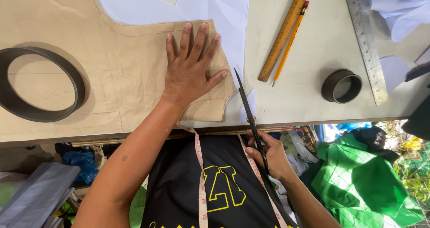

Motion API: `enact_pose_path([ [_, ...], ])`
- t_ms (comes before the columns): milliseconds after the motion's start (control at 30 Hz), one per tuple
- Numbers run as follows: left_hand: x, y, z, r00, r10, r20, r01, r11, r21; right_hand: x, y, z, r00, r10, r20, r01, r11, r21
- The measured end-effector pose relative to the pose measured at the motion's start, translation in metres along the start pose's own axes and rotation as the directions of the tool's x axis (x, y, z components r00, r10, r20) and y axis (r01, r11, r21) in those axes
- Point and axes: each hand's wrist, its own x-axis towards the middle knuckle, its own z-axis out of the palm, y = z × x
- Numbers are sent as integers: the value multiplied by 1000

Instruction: The person lays out a large piece of white fabric on a table and places a brown paper pattern on top. They use scissors to cut the fabric along the pattern's outline, adjusting the fabric and pattern as needed to complete the cut.

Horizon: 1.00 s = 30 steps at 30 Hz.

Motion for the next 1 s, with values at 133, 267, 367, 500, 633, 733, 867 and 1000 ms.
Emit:
enact_pose_path([
  [133, 0, 0, 1, 1000, -7, 11, 8, 1000, -20, 1, 0, -2, 1000, -10, 2, 10, 999, -44],
  [267, 1, -1, 1, 1000, -2, 4, 2, 1000, -14, 0, -2, -2, 1000, 7, 5, -7, 999, -34],
  [367, 0, 0, 0, 1000, 0, -6, 0, 1000, -19, -2, 1, -3, 1000, 21, 13, -20, 998, -67],
  [500, 1, 0, 1, 1000, -10, 17, 10, 1000, -12, -2, 3, -4, 1000, 5, 18, -4, 996, -90],
  [633, 0, 0, 0, 1000, -2, 12, 2, 1000, 0, 0, -2, -5, 999, 9, 32, -6, 994, -113],
  [733, 1, 0, 1, 1000, -6, 10, 6, 1000, -9, 0, -2, -4, 999, -19, 37, 24, 991, -130],
  [867, 0, 0, 1, 1000, -5, 8, 5, 1000, -10, 0, 0, -5, 999, -19, 46, 23, 996, -84],
  [1000, 0, 0, 0, 1000, -2, 12, 2, 1000, -19, -1, 1, -8, 998, -20, 55, 27, 993, -114],
])
